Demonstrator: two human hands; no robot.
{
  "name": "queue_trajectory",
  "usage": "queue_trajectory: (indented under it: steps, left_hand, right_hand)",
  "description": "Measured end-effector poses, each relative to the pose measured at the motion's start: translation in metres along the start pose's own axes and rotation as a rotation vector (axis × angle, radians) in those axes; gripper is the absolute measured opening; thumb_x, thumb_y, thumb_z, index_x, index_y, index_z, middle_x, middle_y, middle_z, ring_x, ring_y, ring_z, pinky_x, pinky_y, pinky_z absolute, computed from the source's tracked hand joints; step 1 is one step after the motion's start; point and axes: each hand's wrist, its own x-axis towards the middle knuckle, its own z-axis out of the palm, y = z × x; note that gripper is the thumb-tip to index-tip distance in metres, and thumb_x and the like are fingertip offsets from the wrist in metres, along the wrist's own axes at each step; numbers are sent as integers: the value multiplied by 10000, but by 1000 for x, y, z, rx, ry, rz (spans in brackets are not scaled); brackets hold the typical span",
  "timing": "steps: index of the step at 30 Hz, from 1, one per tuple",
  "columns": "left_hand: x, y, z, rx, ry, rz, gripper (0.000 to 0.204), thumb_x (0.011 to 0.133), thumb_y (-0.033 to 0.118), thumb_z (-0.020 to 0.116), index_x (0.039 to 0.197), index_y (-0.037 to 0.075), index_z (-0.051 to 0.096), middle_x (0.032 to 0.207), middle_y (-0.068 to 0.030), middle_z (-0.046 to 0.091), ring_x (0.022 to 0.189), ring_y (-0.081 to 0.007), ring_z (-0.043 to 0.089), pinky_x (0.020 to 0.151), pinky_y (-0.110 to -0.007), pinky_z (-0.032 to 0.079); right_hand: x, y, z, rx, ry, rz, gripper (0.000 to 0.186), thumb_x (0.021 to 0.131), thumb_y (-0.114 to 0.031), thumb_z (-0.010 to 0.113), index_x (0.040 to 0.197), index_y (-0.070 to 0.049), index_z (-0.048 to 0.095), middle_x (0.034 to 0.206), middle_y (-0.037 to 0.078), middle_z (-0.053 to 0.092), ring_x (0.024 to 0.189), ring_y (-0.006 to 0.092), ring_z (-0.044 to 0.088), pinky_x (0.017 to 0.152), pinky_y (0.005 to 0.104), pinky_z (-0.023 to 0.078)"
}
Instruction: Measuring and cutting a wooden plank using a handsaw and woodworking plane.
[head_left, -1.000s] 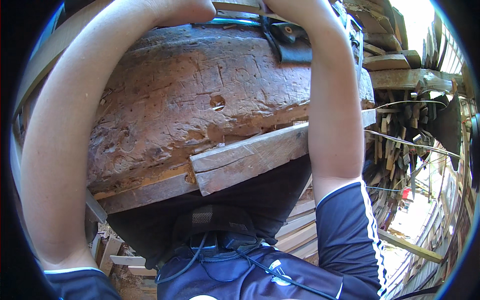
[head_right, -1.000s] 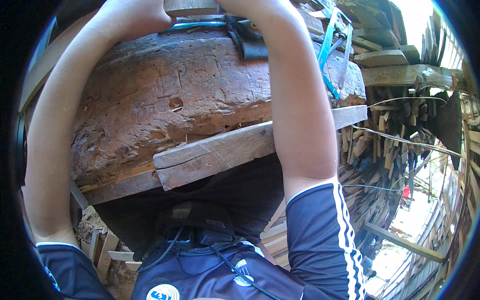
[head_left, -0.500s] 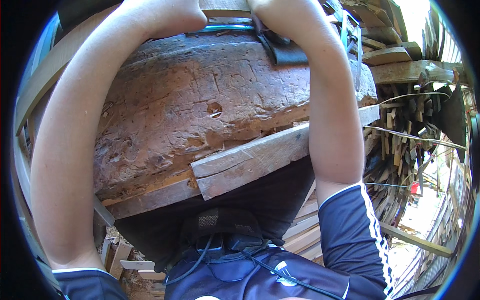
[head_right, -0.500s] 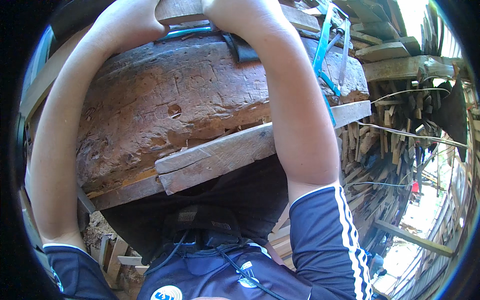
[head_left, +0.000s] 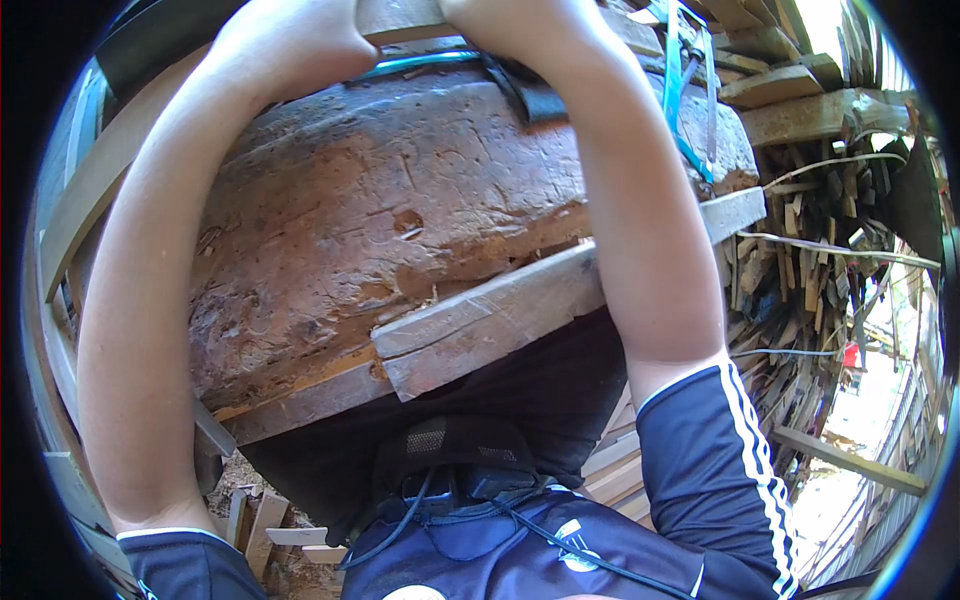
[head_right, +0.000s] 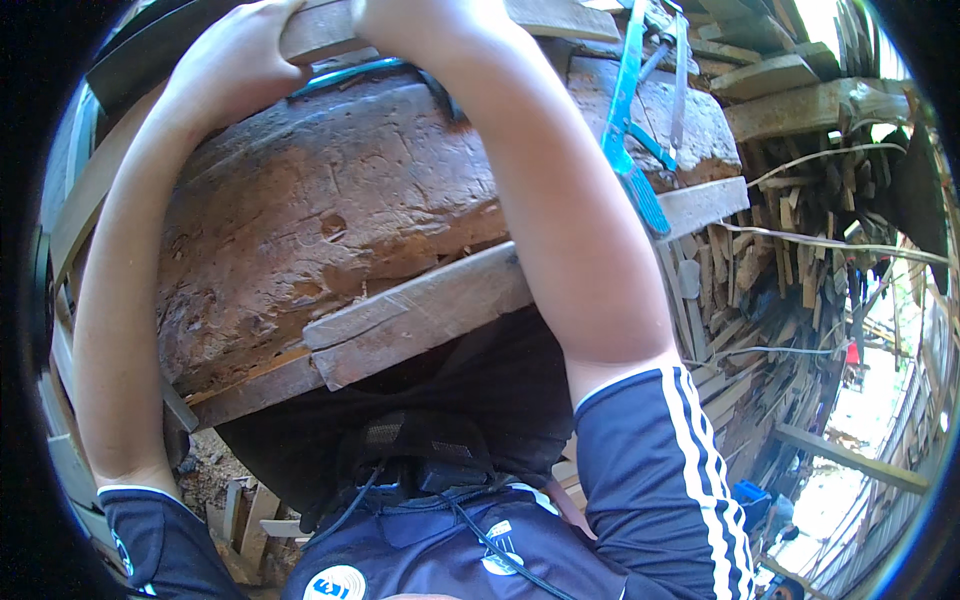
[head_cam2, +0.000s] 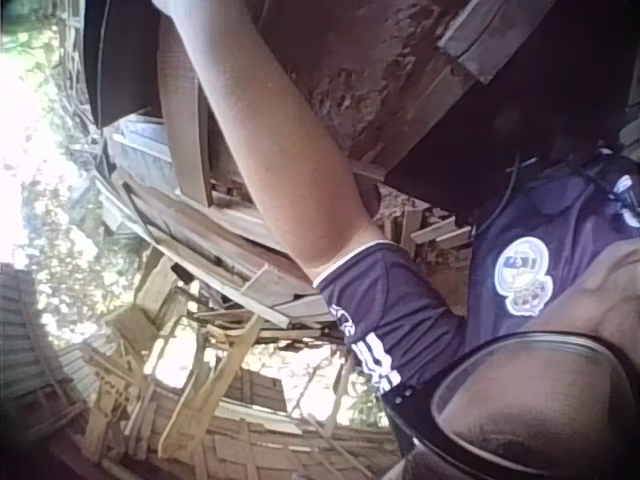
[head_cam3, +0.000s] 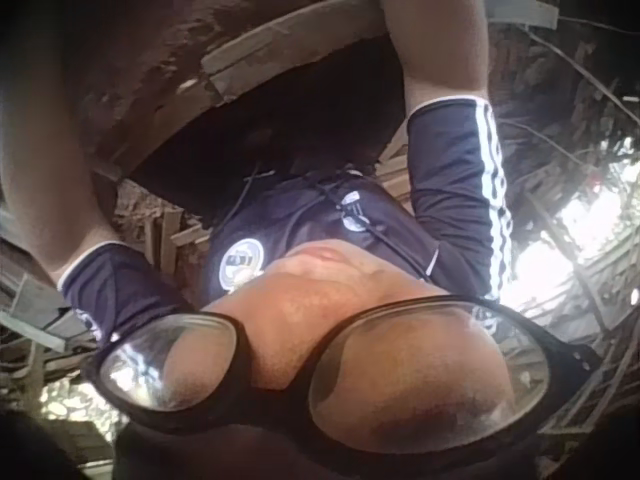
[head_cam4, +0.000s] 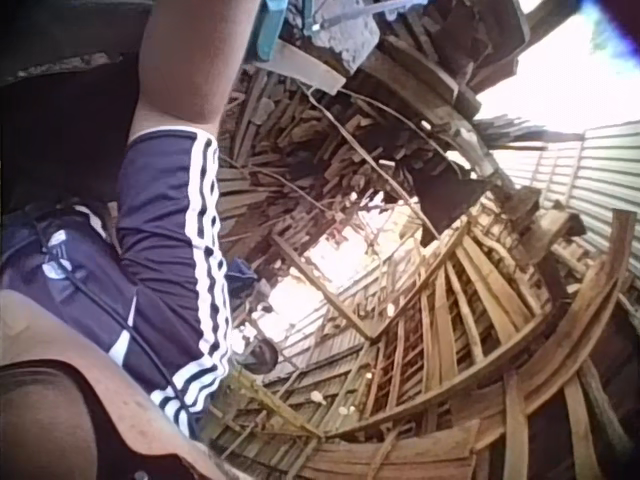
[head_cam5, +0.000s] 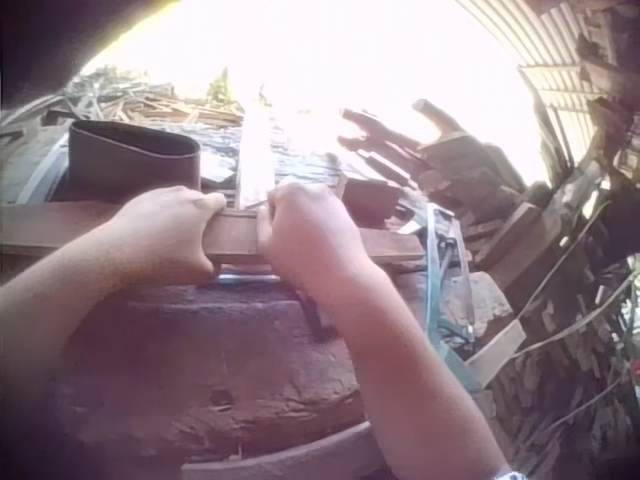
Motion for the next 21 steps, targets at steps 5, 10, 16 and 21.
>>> queue_trajectory:
  steps: [5, 10, 16, 21]
  left_hand:
    - [-2, -8, 10, -2, 20, 22, 464, 696, 245, 752, 1064, -27, 671, 1013, -246, 728, 1026, -387, 700, 937, -449, 547]
    - [4, -7, 7, -28, -16, 40, 482, 698, 259, 754, 1077, -26, 670, 1018, -251, 725, 1047, -391, 692, 943, -450, 540]
    - [1, -9, 4, -22, -21, -6, 490, 683, 258, 761, 1070, -31, 674, 998, -262, 723, 1025, -402, 693, 934, -453, 536]
    - [7, -10, 9, -36, -10, 15, 495, 679, 254, 764, 1072, -34, 674, 1001, -264, 721, 1020, -401, 693, 933, -457, 536]
  right_hand:
    - [-8, -18, -21, 18, -264, 146, 279, 948, -169, 578, 882, 60, 724, 862, 270, 716, 835, 405, 716, 846, 477, 560]
    - [-14, -8, -22, -28, -179, 59, 271, 942, -180, 593, 879, 47, 728, 871, 264, 718, 854, 411, 715, 851, 485, 559]
    - [-9, -3, -6, -35, -175, 50, 289, 918, -174, 588, 843, 71, 722, 848, 299, 704, 887, 423, 722, 852, 489, 566]
    - [-14, -4, -1, -50, -10, 6, 290, 912, -160, 579, 820, 76, 718, 810, 311, 695, 854, 432, 723, 830, 489, 572]
